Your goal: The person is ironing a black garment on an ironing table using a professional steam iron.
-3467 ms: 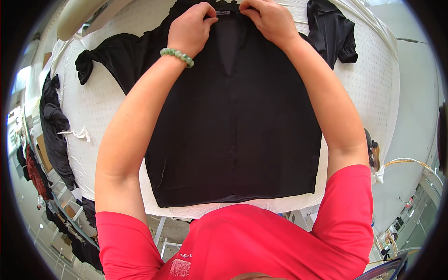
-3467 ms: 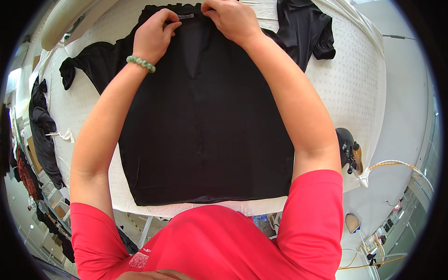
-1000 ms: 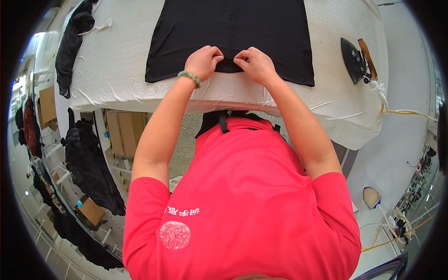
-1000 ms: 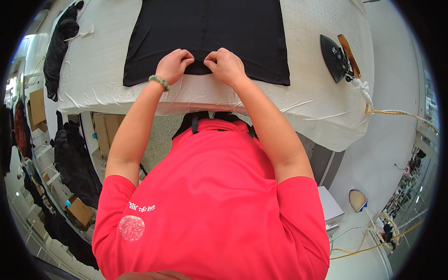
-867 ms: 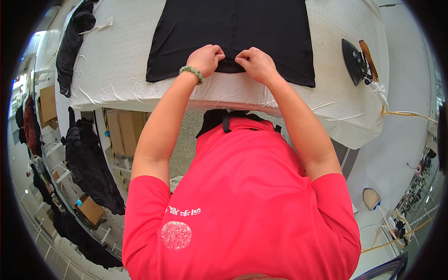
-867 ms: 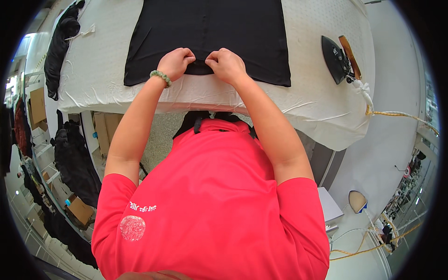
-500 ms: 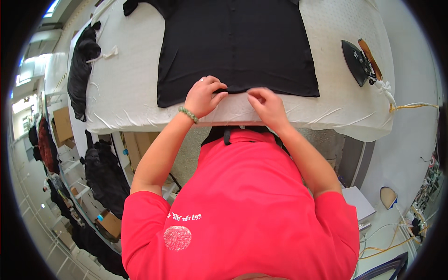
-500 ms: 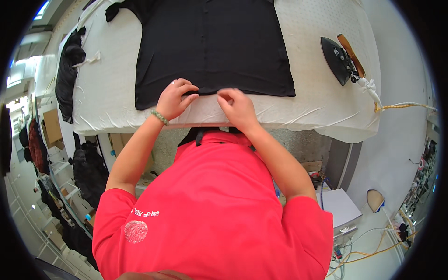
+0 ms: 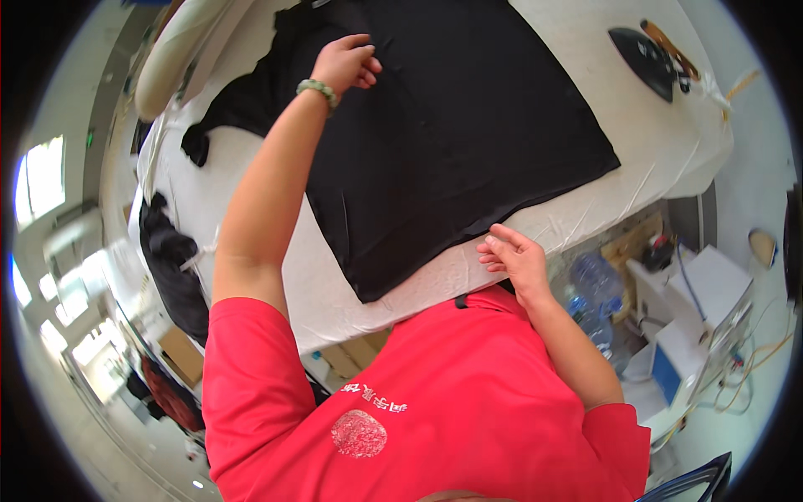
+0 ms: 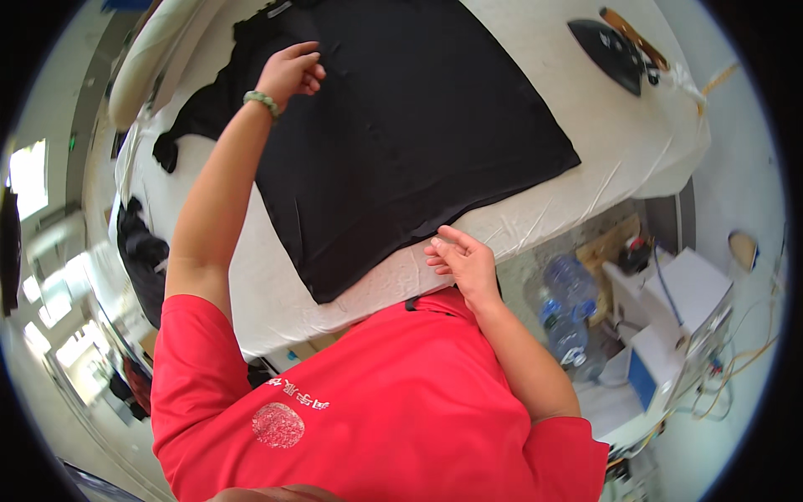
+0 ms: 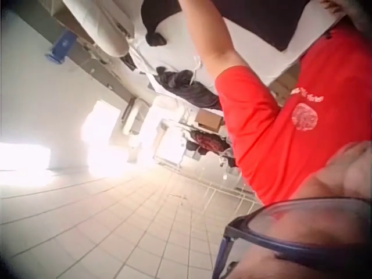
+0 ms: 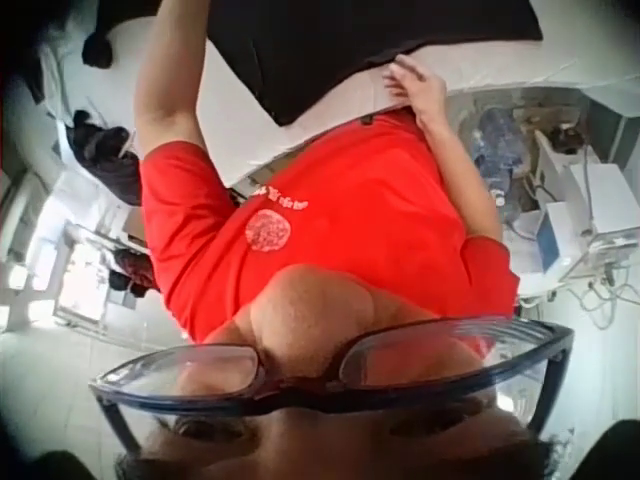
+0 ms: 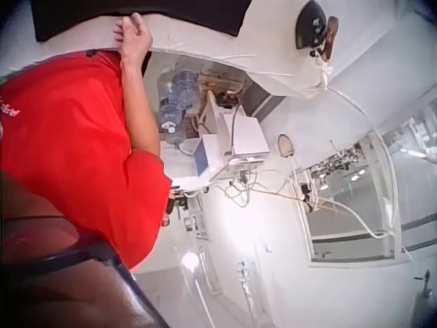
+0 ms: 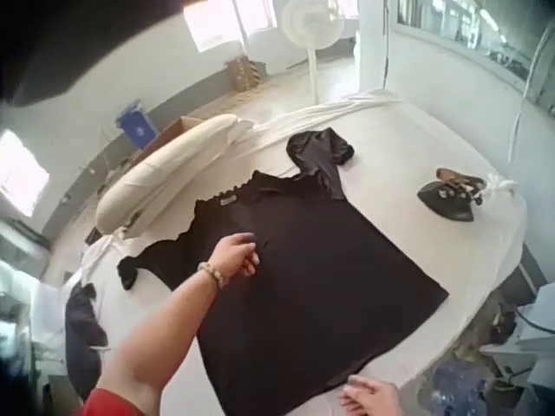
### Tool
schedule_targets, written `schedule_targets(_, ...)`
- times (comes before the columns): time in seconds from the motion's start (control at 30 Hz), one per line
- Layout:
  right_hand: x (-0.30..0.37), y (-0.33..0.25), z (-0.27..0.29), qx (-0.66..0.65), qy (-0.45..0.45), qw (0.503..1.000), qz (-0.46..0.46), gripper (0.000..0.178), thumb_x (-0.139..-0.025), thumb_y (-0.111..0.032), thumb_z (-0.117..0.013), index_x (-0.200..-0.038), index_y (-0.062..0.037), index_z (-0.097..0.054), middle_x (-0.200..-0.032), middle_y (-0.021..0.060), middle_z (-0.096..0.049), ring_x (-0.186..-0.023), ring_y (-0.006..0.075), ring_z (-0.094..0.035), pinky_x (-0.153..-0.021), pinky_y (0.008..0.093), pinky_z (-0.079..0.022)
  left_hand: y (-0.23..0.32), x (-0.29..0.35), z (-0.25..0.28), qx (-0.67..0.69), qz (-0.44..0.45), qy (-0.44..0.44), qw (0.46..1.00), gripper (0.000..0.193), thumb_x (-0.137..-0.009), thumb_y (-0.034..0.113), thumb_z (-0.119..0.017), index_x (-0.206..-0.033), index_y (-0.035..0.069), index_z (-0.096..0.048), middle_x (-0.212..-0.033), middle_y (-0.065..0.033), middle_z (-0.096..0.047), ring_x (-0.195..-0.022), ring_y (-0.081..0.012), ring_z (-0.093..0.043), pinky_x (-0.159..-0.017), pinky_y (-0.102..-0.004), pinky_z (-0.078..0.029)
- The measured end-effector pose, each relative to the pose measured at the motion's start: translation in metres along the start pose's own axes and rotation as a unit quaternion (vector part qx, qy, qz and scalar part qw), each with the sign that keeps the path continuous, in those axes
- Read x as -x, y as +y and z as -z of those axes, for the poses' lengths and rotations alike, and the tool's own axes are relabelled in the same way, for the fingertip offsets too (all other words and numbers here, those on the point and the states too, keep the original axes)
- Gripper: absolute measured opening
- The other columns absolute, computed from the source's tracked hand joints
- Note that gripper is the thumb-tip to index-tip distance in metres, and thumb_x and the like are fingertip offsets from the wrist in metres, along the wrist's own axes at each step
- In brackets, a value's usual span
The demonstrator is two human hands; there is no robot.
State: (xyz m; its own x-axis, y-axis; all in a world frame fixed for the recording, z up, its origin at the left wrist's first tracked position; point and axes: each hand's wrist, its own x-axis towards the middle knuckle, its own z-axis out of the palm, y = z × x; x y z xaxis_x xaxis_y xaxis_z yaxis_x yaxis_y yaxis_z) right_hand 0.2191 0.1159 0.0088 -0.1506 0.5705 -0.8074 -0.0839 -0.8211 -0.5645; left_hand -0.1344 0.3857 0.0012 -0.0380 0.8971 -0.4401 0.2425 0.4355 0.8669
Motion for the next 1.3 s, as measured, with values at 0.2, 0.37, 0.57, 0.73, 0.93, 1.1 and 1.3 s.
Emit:
schedule_targets(0.2, 0.005, 0.001, -0.023, -0.087, 0.085, 0.992, -0.028, 0.055, -0.099, -0.023, -0.075, -0.142, 0.0071, -0.057, -0.102, 0.0156, -0.078, -0.079, 0.0171, -0.075, -0.067, 0.0269, -0.059, 0.019, -0.043, 0.026, 0.056, 0.141, -0.058, 0.987, 0.039, -0.102, 0.02, -0.065, -0.134, -0.002, -0.063, -0.073, -0.0041, -0.067, -0.056, -0.0116, -0.06, -0.052, -0.0263, -0.048)
schedule_targets(0.37, 0.001, 0.001, -0.04, -0.115, 0.138, 0.983, -0.034, 0.054, -0.098, -0.023, -0.077, -0.139, 0.0069, -0.058, -0.096, 0.0156, -0.077, -0.075, 0.0172, -0.075, -0.062, 0.0266, -0.058, 0.023, -0.062, 0.039, -0.047, 0.168, -0.168, 0.97, 0.032, -0.103, 0.026, -0.068, -0.128, 0.006, -0.066, -0.065, 0.0032, -0.056, -0.048, -0.0077, -0.048, -0.045, -0.0242, -0.037)
schedule_targets(0.57, -0.005, 0.009, -0.051, -0.109, 0.194, 0.975, -0.013, 0.044, -0.097, -0.023, -0.077, -0.127, 0.0051, -0.063, -0.082, 0.0122, -0.076, -0.064, 0.0168, -0.072, -0.057, 0.0266, -0.056, 0.013, -0.064, 0.039, -0.069, 0.098, -0.211, 0.97, 0.029, -0.1, 0.027, -0.073, -0.119, 0.007, -0.067, -0.063, 0.0039, -0.054, -0.046, -0.0058, -0.046, -0.042, -0.022, -0.033)
schedule_targets(0.73, -0.006, 0.012, -0.054, -0.158, 0.202, 0.967, 0.003, 0.041, -0.096, -0.023, -0.079, -0.123, 0.0033, -0.064, -0.077, 0.0107, -0.074, -0.058, 0.0162, -0.069, -0.055, 0.0266, -0.055, 0.019, -0.071, 0.04, -0.14, 0.102, -0.269, 0.947, 0.023, -0.098, 0.025, -0.076, -0.108, 0.007, -0.067, -0.062, 0.004, -0.054, -0.046, -0.0045, -0.046, -0.042, -0.0207, -0.032)
schedule_targets(0.93, -0.008, 0.01, -0.056, -0.154, 0.198, 0.968, 0.009, 0.037, -0.095, -0.024, -0.08, -0.117, 0.0021, -0.067, -0.077, 0.0102, -0.074, -0.058, 0.0151, -0.069, -0.055, 0.0261, -0.055, 0.021, -0.074, 0.04, -0.154, 0.09, -0.257, 0.95, 0.02, -0.099, 0.023, -0.075, -0.109, 0.008, -0.065, -0.058, 0.0046, -0.051, -0.039, -0.0046, -0.043, -0.038, -0.0214, -0.031)
schedule_targets(1.1, -0.009, 0.009, -0.058, -0.12, 0.209, 0.97, 0.005, 0.029, -0.096, -0.025, -0.08, -0.107, 0.0004, -0.071, -0.077, 0.0089, -0.074, -0.059, 0.0137, -0.068, -0.056, 0.0256, -0.054, 0.015, -0.077, 0.04, -0.158, 0.083, -0.276, 0.944, 0.021, -0.1, 0.025, -0.075, -0.094, 0.01, -0.062, -0.058, 0.0041, -0.054, -0.04, -0.0039, -0.045, -0.039, -0.0205, -0.032)
schedule_targets(1.3, -0.009, 0.011, -0.055, -0.111, 0.21, 0.971, 0.004, 0.025, -0.097, -0.026, -0.079, -0.096, -0.0015, -0.072, -0.076, 0.0072, -0.073, -0.06, 0.0126, -0.068, -0.057, 0.0249, -0.054, 0.014, -0.085, 0.044, -0.247, 0.006, -0.291, 0.924, 0.031, -0.102, 0.032, -0.073, -0.083, 0.01, -0.059, -0.06, 0.003, -0.058, -0.04, -0.0045, -0.047, -0.039, -0.0209, -0.035)
